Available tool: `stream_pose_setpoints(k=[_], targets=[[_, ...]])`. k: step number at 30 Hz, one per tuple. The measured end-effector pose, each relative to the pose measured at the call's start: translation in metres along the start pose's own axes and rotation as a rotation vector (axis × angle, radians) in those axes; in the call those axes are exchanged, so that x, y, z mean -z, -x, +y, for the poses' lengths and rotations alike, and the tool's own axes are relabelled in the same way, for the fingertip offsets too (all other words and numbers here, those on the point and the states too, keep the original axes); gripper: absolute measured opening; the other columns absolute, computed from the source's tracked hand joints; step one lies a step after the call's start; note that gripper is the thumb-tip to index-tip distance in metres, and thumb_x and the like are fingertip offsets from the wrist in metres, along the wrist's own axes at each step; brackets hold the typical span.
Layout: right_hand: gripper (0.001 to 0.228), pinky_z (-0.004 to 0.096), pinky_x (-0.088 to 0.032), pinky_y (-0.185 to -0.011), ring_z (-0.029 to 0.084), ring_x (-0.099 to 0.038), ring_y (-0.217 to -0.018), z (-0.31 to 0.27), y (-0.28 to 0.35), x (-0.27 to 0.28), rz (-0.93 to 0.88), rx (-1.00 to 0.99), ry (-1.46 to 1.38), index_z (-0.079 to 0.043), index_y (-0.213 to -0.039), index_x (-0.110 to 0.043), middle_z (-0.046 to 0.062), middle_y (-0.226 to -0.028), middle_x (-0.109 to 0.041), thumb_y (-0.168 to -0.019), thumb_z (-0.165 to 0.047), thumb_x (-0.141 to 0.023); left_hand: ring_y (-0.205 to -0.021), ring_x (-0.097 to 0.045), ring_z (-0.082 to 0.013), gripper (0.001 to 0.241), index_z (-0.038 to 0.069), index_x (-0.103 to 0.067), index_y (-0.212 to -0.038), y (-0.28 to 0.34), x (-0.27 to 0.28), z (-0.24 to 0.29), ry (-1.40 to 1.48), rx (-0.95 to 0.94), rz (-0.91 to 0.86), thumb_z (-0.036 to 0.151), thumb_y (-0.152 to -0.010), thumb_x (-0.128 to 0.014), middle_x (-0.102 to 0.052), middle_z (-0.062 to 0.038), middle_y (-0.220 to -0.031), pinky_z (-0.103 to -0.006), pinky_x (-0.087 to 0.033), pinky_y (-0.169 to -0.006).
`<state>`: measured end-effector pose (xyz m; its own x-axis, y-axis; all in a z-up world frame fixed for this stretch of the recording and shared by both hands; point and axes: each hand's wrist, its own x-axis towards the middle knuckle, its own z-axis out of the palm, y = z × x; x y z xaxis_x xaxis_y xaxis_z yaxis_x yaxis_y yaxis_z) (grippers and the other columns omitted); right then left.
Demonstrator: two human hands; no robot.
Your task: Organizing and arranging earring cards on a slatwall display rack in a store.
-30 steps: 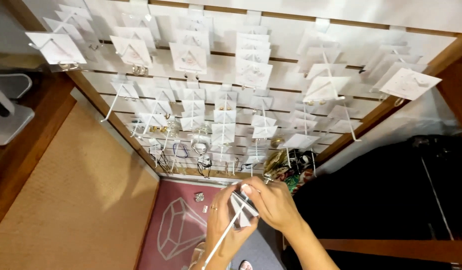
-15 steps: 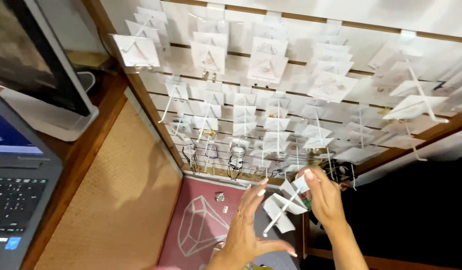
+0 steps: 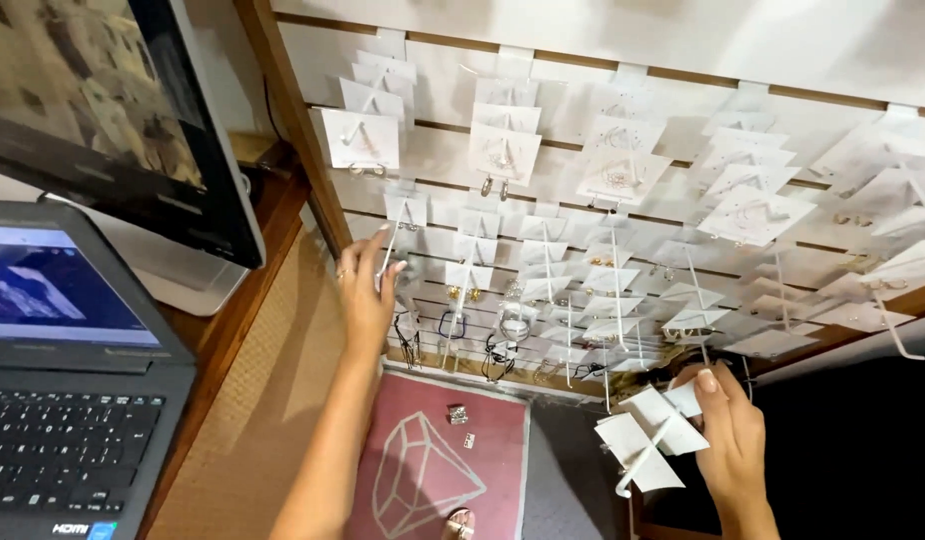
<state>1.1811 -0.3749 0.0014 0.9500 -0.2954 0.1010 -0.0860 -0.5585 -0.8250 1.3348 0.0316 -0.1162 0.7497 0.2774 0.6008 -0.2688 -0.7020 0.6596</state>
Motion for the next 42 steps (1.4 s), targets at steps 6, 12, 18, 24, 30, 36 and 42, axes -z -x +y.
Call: stream_pose_setpoints(k=[6, 12, 18, 24, 30, 36, 42], targets=[[0.046, 0.03, -0.033, -0.062, 0.014, -0.043, -0.064, -0.001, 0.008, -0.014, 0.067, 0.114, -0.169, -0.005, -0.089, -0.064, 0.003, -0.068, -0.051, -0.113, -0.037, -0.042, -0.103, -0.064, -0.0288, 0.039, 0.003, -0.069, -0.116, -0.043, -0.012, -0.009, 0.11, -0.379, 0.158, -0.022, -0.087, -0.062, -0.067, -0.012, -0.112, -0.0389, -0.057, -0.093], [0.044, 0.029, -0.035, -0.045, 0.017, -0.051, -0.048, -0.014, 0.005, -0.02, -0.047, -0.025, -0.219, -0.003, -0.094, -0.072, 0.011, -0.06, -0.063, -0.109, -0.033, -0.043, -0.089, -0.059, -0.0301, 0.017, 0.001, -0.064, -0.103, -0.067, 0.019, 0.007, 0.018, -0.483, 0.08, -0.014, -0.095, -0.06, -0.067, -0.012, -0.099, -0.0398, -0.049, -0.081], [0.043, 0.028, -0.035, -0.06, 0.013, -0.048, -0.062, 0.016, -0.006, -0.033, -0.199, 0.123, -0.35, -0.008, -0.089, -0.064, 0.002, -0.069, -0.054, -0.11, -0.037, -0.041, -0.084, -0.06, -0.0244, 0.002, 0.003, -0.066, -0.102, -0.042, 0.027, -0.001, -0.051, -0.541, 0.054, 0.002, -0.101, -0.067, -0.067, -0.009, -0.092, -0.0362, -0.051, -0.074], [0.037, 0.034, -0.045, -0.075, 0.023, -0.063, -0.081, 0.021, -0.009, -0.036, -0.413, 0.164, -0.633, -0.006, -0.091, -0.062, 0.013, -0.09, -0.069, -0.11, -0.032, -0.042, -0.083, -0.064, -0.0215, 0.004, 0.004, -0.068, -0.099, 0.05, 0.068, 0.05, -0.071, -0.554, 0.152, 0.007, -0.098, -0.069, -0.069, -0.007, -0.092, -0.0324, -0.051, -0.073], [0.032, 0.028, -0.036, -0.051, 0.014, -0.044, -0.054, 0.025, -0.005, -0.036, -0.623, -0.113, -0.907, -0.007, -0.094, -0.058, 0.002, -0.07, -0.048, -0.108, -0.034, -0.049, -0.075, -0.064, -0.0159, 0.019, 0.002, -0.069, -0.094, 0.124, 0.048, 0.153, 0.137, -0.664, 0.216, 0.018, -0.087, -0.075, -0.068, -0.004, -0.084, -0.0236, -0.064, -0.062], [0.045, 0.026, -0.045, -0.047, 0.016, -0.056, -0.06, 0.025, 0.006, -0.021, -0.836, -0.266, -0.872, -0.001, -0.13, -0.067, 0.004, -0.076, -0.058, -0.101, -0.033, -0.053, -0.072, -0.063, -0.0181, 0.013, 0.001, -0.065, -0.096, 0.154, -0.029, 0.217, 0.236, -0.772, 0.177, 0.002, -0.09, -0.076, -0.065, -0.006, -0.08, -0.0237, -0.059, -0.053], [0.037, 0.031, -0.044, -0.049, 0.022, -0.059, -0.057, 0.031, 0.007, -0.002, -0.659, -0.524, -0.928, 0.001, -0.118, -0.075, 0.014, -0.077, -0.066, -0.101, -0.028, -0.06, -0.075, -0.065, -0.0198, 0.011, -0.001, -0.067, -0.094, 0.167, -0.051, 0.263, 0.269, -0.879, 0.084, 0.001, -0.093, -0.078, -0.068, -0.011, -0.085, -0.0275, -0.063, -0.062]])
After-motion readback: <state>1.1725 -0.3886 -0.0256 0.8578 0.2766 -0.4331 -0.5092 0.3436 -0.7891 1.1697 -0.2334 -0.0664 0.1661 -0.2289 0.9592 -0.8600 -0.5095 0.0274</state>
